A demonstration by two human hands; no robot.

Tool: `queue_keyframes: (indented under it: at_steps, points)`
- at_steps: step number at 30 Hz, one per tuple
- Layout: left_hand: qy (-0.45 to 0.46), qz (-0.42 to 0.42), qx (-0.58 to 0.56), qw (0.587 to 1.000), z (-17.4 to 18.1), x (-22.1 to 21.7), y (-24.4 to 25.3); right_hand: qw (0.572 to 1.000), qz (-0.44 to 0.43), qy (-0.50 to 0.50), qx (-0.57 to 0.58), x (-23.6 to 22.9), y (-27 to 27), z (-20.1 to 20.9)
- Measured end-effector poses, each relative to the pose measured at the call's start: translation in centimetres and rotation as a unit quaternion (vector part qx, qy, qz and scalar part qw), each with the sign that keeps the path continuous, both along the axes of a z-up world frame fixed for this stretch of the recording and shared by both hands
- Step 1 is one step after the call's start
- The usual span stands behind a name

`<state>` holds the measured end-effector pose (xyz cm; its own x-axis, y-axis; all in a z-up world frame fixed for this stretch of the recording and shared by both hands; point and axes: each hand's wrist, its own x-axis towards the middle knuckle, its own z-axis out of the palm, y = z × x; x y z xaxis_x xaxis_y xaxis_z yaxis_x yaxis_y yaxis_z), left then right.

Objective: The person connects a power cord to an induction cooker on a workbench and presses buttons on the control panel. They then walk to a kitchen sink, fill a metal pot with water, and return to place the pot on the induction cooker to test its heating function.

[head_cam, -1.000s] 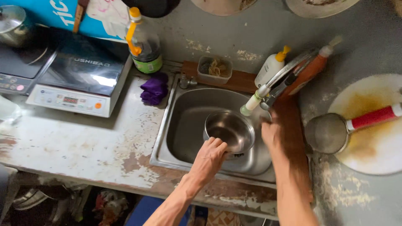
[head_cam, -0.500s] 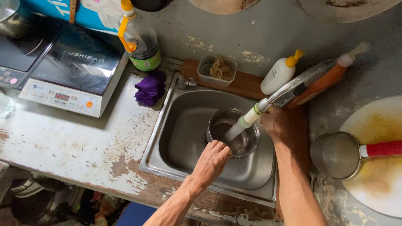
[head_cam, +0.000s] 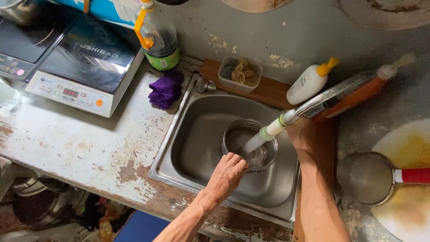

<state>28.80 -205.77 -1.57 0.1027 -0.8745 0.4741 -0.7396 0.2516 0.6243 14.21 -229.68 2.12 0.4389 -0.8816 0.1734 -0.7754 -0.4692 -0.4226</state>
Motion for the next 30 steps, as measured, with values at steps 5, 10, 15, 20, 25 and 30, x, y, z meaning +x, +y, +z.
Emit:
queue_keyframes:
  at_steps: [5, 10, 15, 20, 25, 30]
  points:
    - [-0.001, 0.012, 0.000, 1.000, -0.5, -0.1, 0.5, 0.988, 0.102, -0.102, -0.049, -1.4, -6.3, -7.0]
    - [-0.003, 0.041, -0.037, 0.998, 0.0, 0.3, 2.4, 0.973, -0.104, -0.180, 0.101, -3.3, -2.1, -9.8]
    - [-0.021, 0.080, -0.045, 0.996, 1.1, 1.8, 7.2, 0.902, -0.157, -0.161, 0.369, -0.5, 12.6, -4.7]
    - [-0.039, 0.152, -0.072, 0.985, 3.4, 2.0, 14.8, 0.901, -0.030, -0.162, 0.401, 5.1, 21.7, 0.2]
    - [-0.018, 0.306, -0.080, 0.948, 5.5, 0.4, 24.5, 0.884, 0.143, -0.208, 0.394, 8.4, 28.5, 0.3]
    - [0.001, 0.468, -0.071, 0.881, 7.5, -3.0, 36.5, 0.856, 0.210, -0.154, 0.447, 11.6, 39.9, 2.6]
